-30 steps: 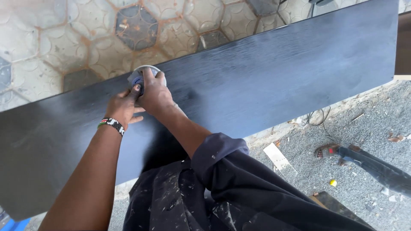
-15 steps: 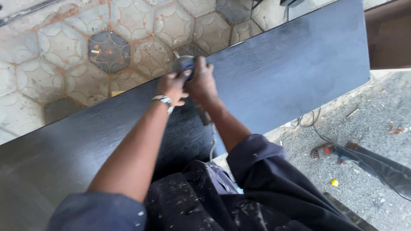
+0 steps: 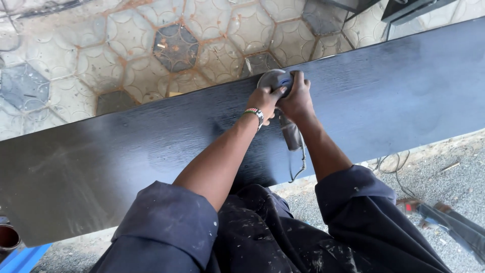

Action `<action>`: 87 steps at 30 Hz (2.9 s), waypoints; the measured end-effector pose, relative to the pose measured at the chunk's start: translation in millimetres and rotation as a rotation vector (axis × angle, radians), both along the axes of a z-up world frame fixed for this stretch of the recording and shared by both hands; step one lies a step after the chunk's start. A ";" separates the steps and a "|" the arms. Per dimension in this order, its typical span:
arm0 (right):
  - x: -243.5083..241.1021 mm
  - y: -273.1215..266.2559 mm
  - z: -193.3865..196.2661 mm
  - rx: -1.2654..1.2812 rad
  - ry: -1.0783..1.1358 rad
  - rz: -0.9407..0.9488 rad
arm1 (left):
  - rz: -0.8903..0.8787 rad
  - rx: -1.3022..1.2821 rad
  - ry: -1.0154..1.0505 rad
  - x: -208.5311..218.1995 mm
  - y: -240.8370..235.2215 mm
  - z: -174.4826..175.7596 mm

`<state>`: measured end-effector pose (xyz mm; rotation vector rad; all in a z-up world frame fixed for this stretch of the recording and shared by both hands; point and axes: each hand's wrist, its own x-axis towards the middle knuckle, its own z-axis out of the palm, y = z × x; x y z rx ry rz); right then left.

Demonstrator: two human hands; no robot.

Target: The person uses an orbital sander on a large, dark wooden board, moving the tool across the surface. They periodically wipe the board with their hand to clear dust and check the surface.

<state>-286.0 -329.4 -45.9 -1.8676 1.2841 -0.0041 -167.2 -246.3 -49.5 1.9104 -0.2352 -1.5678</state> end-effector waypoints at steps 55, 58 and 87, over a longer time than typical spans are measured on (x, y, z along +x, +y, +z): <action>-21.5 131.2 1.2 0.150 0.127 -0.079 | -0.123 0.145 -0.018 -14.1 128.8 30.5; -27.9 130.9 13.8 0.152 0.124 -0.085 | -0.103 0.152 0.007 -25.2 129.3 21.0; -88.7 61.9 -4.3 0.016 -0.061 -0.044 | 0.065 0.151 -0.244 -46.0 342.7 -47.4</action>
